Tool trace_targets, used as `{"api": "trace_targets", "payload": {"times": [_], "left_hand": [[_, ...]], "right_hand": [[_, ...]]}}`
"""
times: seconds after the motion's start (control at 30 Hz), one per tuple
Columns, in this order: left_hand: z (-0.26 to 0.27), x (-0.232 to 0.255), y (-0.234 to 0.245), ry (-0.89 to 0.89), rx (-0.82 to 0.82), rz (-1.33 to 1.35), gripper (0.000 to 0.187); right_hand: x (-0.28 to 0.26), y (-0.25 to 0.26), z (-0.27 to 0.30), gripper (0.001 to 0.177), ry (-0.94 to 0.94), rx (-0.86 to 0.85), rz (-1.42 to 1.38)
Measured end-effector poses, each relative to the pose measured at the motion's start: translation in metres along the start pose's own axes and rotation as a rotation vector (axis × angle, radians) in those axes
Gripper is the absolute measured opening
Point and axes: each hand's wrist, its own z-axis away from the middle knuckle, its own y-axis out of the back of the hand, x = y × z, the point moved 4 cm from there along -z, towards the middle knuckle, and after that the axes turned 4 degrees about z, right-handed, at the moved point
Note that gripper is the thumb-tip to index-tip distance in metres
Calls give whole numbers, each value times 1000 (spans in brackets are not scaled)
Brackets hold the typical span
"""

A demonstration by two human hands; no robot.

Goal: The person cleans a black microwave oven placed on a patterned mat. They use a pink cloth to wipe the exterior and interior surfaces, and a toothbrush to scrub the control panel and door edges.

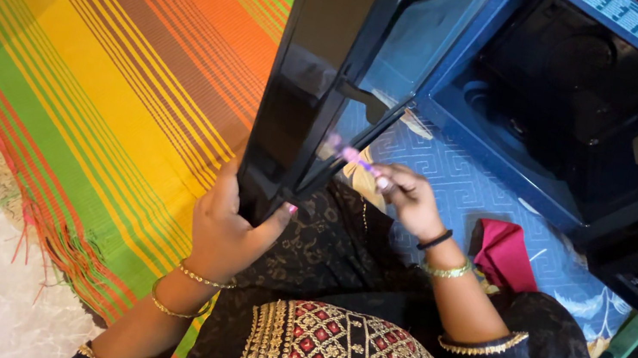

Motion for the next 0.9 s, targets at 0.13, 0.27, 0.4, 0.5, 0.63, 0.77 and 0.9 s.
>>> {"api": "trace_targets", "payload": {"times": [0.13,0.27,0.4,0.5,0.63,0.77,0.9], "left_hand": [[1,-2,1,26,-3,17,70],[2,-3,-1,66,-3,55,69],[2,-5,-1,62,-5,64,69],[2,-8,-1,84,-6,37,69],[1,-6,0,20,9,62,67],[2,-5,-2,8,50,64,69],[6,-9,-2,13,46,102,68]], "right_hand": [[45,27,-3,30,-320,186,-85],[40,19,3,29,-245,84,-96],[34,6,0,27,-99,25,-101],[50,22,-7,28,-262,178,-51],[60,30,-3,29,-369,275,-44],[65,7,11,23,-325,136,-149],[91,23,-1,25,-262,261,-134]]}}
